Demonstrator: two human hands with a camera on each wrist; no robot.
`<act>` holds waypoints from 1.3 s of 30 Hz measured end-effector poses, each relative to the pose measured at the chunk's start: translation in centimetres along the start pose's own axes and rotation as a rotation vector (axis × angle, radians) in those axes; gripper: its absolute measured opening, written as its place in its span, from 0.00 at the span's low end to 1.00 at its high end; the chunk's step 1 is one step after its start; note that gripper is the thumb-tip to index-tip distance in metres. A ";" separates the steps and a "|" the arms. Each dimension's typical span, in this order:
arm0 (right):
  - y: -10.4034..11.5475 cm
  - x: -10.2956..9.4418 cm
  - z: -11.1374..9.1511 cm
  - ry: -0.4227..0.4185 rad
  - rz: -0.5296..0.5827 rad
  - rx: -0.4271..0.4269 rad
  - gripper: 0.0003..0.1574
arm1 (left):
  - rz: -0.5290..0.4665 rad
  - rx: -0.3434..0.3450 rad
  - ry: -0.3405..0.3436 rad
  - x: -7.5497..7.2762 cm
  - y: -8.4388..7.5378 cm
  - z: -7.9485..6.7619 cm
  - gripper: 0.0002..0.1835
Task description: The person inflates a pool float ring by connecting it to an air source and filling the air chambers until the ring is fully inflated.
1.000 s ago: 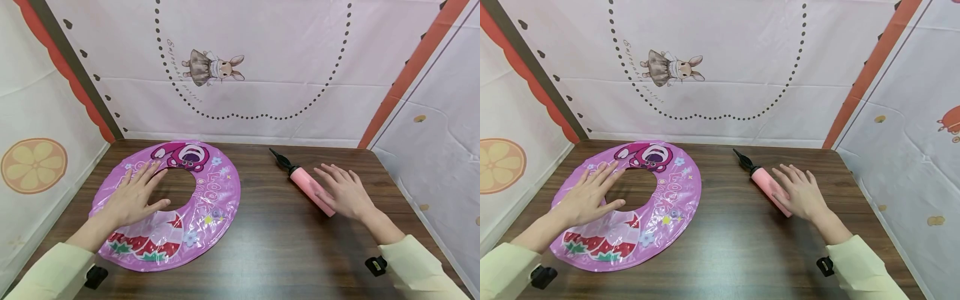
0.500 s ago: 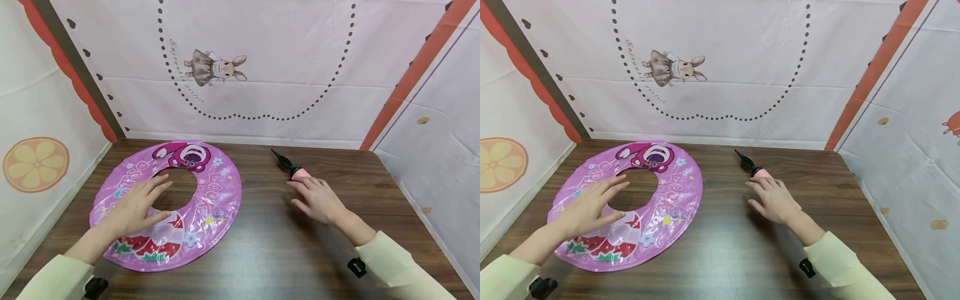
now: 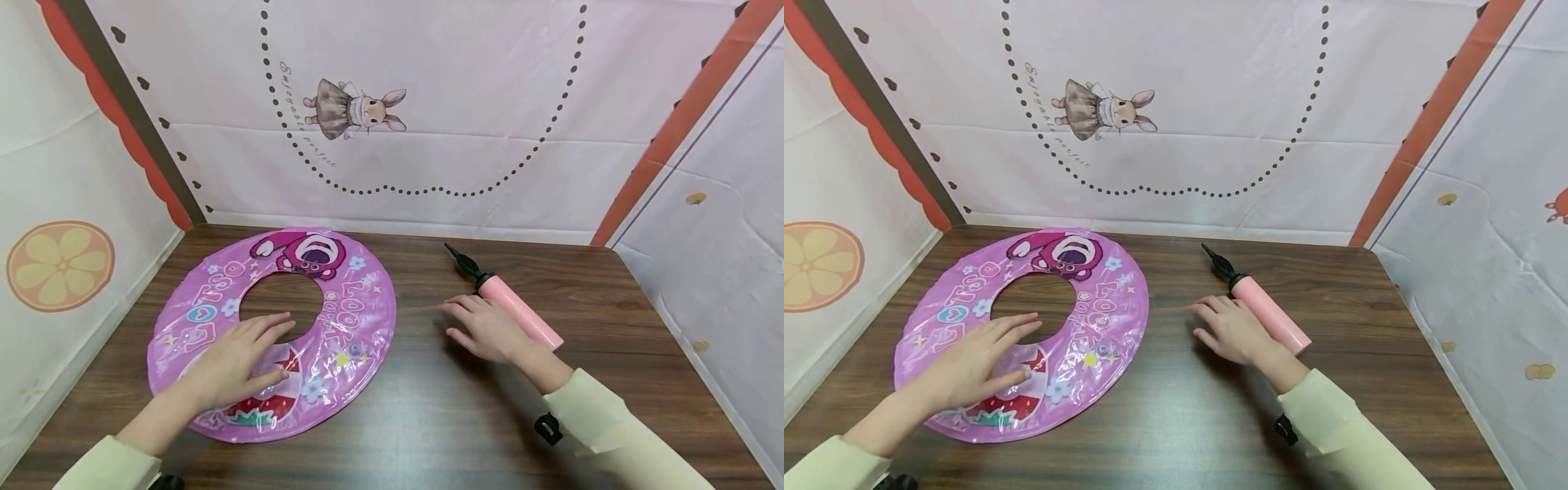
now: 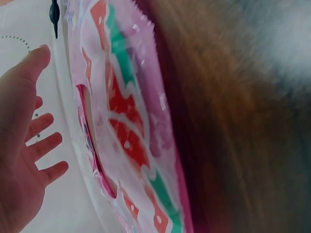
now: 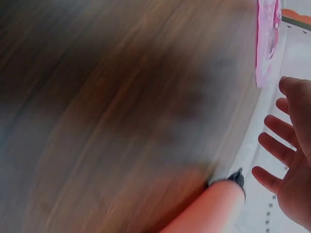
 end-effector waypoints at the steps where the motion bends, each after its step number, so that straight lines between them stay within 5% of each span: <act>1: 0.2 0.3 0.2 0.000 0.006 -0.007 0.25 | -0.002 0.007 0.001 0.1 -0.2 -0.1 0.40; 17: 5.1 3.8 2.6 0.162 0.077 -0.105 0.27 | 0.032 0.033 -0.020 1.3 -2.0 -2.3 0.36; 25: 7.0 4.8 3.3 0.213 0.064 -0.176 0.27 | 0.037 0.006 0.035 2.0 -2.3 -3.0 0.35; 39: 6.3 5.4 3.3 0.266 0.054 -0.129 0.27 | 0.036 0.023 0.076 2.8 -3.5 -2.4 0.31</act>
Point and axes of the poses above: each hand's wrist, its own z-axis towards the middle knuckle, its own x-axis out of the palm, y = z × x, the point moved 8 cm from there along z, towards the middle knuckle, and after that the axes turned 5 degrees about z, right-handed, at the moved point
